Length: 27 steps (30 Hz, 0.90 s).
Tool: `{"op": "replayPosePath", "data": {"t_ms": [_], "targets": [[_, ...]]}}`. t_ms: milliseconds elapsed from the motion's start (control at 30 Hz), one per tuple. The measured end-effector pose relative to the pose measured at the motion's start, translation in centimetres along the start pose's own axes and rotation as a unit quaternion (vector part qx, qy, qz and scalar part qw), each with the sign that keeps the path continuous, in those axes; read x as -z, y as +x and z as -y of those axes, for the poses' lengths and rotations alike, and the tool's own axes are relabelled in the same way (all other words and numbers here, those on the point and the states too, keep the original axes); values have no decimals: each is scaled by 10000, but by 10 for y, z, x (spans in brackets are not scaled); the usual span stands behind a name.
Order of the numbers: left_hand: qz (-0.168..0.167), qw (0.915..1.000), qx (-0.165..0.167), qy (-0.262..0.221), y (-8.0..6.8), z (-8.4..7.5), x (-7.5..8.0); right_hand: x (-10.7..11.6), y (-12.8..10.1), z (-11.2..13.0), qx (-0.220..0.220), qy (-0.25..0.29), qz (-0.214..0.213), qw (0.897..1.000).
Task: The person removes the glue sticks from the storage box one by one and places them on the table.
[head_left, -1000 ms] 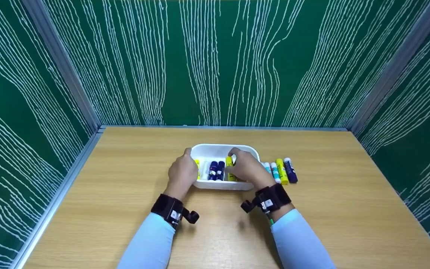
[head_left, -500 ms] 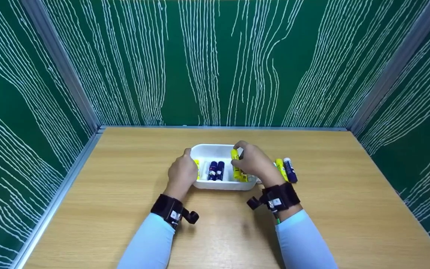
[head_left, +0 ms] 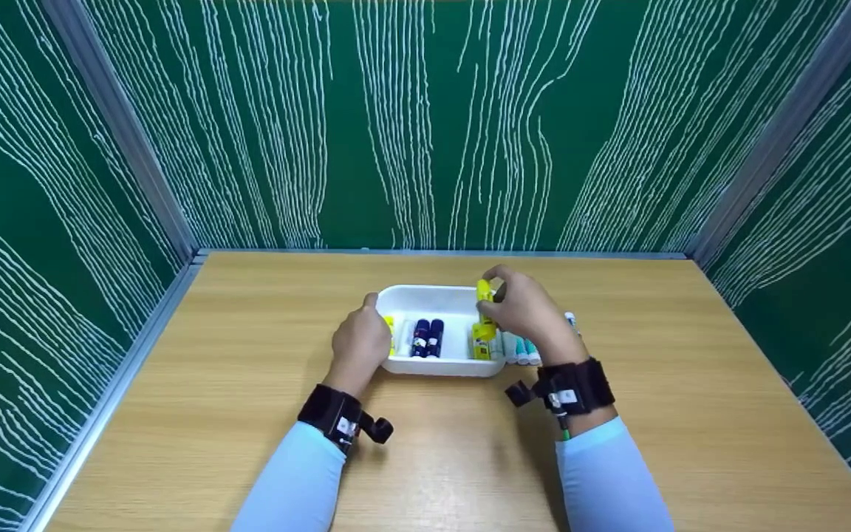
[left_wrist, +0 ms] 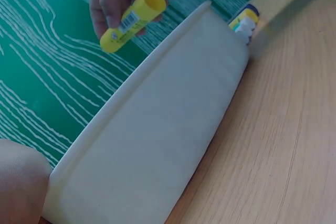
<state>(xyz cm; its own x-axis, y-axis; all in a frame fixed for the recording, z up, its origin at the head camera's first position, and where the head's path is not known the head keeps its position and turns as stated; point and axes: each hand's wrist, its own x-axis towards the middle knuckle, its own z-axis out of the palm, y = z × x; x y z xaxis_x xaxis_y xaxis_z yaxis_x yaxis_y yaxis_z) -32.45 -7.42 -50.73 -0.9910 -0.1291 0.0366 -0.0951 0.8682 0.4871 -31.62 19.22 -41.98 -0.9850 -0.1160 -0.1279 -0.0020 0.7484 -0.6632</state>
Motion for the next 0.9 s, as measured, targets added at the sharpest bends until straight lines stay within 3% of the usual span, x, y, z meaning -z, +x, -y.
{"op": "replayPosePath", "data": {"t_ms": [400, 633, 900], "targets": [[46, 10000, 72, 13, 0, 0, 0, 32, -4, -24, -71, 192, -216, 9996], [34, 10000, 60, -43, -1, -1, 0, 45, -4, -46, -155, -34, -326, 9993], [55, 9999, 100, -40, -1, -2, 0, 52, -3, -65, -555, -213, -383, 9975]]}}
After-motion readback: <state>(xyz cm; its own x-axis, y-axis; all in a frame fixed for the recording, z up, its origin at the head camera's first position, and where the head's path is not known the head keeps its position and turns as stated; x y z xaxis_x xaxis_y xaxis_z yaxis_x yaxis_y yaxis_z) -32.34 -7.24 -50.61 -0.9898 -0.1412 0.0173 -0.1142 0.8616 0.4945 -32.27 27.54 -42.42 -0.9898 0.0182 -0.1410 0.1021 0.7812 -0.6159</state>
